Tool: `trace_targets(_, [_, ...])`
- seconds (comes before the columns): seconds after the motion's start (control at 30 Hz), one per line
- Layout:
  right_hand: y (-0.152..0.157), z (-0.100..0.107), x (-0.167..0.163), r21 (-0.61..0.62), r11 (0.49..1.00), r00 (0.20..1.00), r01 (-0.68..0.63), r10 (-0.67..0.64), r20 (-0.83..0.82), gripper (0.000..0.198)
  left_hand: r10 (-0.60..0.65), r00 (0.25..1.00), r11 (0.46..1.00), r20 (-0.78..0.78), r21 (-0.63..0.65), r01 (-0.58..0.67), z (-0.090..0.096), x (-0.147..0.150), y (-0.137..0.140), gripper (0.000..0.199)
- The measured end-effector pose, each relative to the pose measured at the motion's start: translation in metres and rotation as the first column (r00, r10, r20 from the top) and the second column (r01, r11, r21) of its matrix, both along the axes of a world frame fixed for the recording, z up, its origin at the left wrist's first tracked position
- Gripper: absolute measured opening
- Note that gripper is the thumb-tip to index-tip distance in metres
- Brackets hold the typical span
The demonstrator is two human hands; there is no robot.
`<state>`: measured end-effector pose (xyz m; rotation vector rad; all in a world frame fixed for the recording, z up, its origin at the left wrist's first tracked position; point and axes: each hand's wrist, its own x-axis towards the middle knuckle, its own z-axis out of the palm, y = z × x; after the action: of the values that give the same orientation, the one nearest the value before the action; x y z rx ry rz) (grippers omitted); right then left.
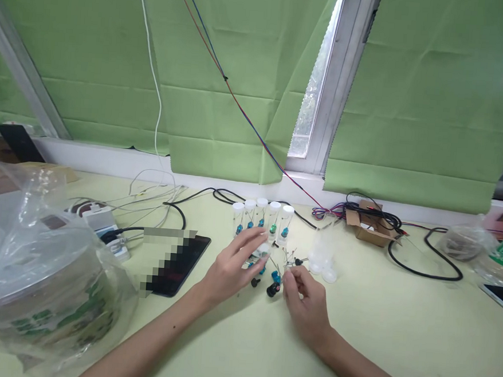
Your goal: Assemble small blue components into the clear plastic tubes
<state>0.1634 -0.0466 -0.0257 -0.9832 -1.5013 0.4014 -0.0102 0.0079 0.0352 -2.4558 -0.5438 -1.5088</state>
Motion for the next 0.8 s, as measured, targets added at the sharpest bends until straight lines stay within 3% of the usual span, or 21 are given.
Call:
trace_targets(0.17, [-0.001, -0.003, 0.003, 0.075, 0.995, 0.988, 0.061, -0.050, -0.146, 0.015, -0.019, 0.997, 0.999, -0.077, -0.052, 0.015, -0.018, -0.007, 0.003, 0.042])
trace_targets(0.37, [-0.008, -0.002, 0.002, 0.306, 0.952, 0.987, -0.020, 0.068, -0.146, 0.019, -0.050, 0.981, 0.985, -0.187, -0.170, 0.018, -0.021, -0.011, 0.005, 0.037])
trace_targets(0.47, [-0.010, -0.001, 0.001, 0.363, 0.930, 0.987, -0.062, 0.112, -0.119, 0.023, -0.070, 0.971, 0.979, -0.228, -0.201, 0.024, -0.022, -0.010, 0.003, 0.037])
trace_targets(0.67, [-0.010, -0.005, 0.001, 0.324, 0.943, 0.983, -0.076, 0.125, -0.134, 0.021, -0.108, 0.966, 0.969, -0.235, -0.241, 0.050, -0.025, -0.007, -0.003, 0.037])
trace_targets(0.8, [-0.010, -0.006, -0.002, 0.199, 0.977, 0.962, -0.078, 0.126, -0.241, 0.014, -0.122, 0.963, 0.967, -0.238, -0.248, 0.061, -0.025, -0.005, -0.008, 0.038])
